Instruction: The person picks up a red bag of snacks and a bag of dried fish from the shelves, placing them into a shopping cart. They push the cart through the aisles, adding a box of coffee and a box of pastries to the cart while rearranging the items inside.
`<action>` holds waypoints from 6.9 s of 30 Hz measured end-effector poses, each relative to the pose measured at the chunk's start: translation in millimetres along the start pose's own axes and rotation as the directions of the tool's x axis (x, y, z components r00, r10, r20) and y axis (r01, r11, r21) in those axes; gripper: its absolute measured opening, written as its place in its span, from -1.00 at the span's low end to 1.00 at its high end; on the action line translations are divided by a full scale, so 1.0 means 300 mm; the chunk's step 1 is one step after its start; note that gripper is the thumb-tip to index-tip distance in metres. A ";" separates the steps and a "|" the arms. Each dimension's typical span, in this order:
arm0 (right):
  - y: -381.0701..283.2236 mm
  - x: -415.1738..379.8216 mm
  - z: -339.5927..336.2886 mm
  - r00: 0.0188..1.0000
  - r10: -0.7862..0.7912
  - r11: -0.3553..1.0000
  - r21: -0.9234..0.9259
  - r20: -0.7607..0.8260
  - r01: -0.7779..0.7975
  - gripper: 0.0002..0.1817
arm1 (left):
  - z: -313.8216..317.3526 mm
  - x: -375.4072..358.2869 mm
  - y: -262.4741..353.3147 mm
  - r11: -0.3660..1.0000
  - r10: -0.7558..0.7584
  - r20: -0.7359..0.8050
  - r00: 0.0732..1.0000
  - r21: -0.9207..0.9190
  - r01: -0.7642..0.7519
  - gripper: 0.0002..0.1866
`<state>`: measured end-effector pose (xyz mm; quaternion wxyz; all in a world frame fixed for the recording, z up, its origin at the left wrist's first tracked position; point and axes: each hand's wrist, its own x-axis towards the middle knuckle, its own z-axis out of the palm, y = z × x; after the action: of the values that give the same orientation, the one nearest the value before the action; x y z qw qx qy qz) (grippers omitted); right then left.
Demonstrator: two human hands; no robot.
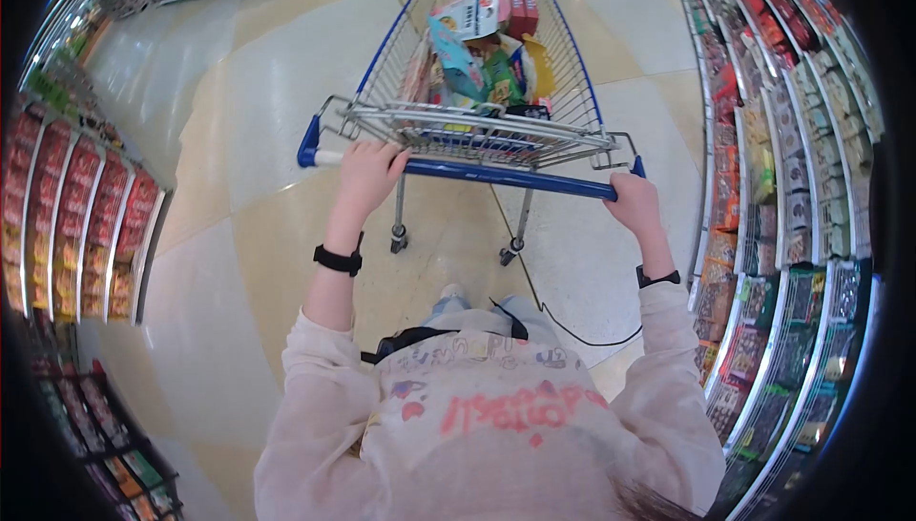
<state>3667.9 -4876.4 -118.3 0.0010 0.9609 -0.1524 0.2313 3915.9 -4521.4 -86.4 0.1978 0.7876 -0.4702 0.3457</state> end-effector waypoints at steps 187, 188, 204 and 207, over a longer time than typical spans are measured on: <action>0.781 1.846 -0.218 0.040 -0.860 0.510 0.860 0.509 -0.001 -0.60 | 0.159 0.156 -0.083 -0.011 -0.974 -0.213 -0.083 -0.320 0.947 -0.28; 0.786 1.847 -0.203 0.037 -0.861 0.507 0.862 0.507 -0.008 -0.60 | 0.155 0.154 -0.082 -0.015 -0.975 -0.203 -0.085 -0.325 0.946 -0.28; 0.779 1.854 -0.143 0.039 -0.848 0.526 0.848 0.529 -0.058 -0.61 | 0.160 0.156 -0.069 0.006 -0.971 -0.227 -0.074 -0.331 0.944 -0.29; 0.767 1.848 -0.129 -0.032 -0.864 0.503 0.856 0.503 -0.121 -0.62 | 0.164 0.180 -0.042 0.007 -0.973 -0.219 -0.074 -0.346 0.938 -0.27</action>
<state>4052.5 -5255.0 146.9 -0.3912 0.7562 0.3064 -0.4257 3961.8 -4579.4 -80.5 0.5073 0.7864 0.2605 0.2374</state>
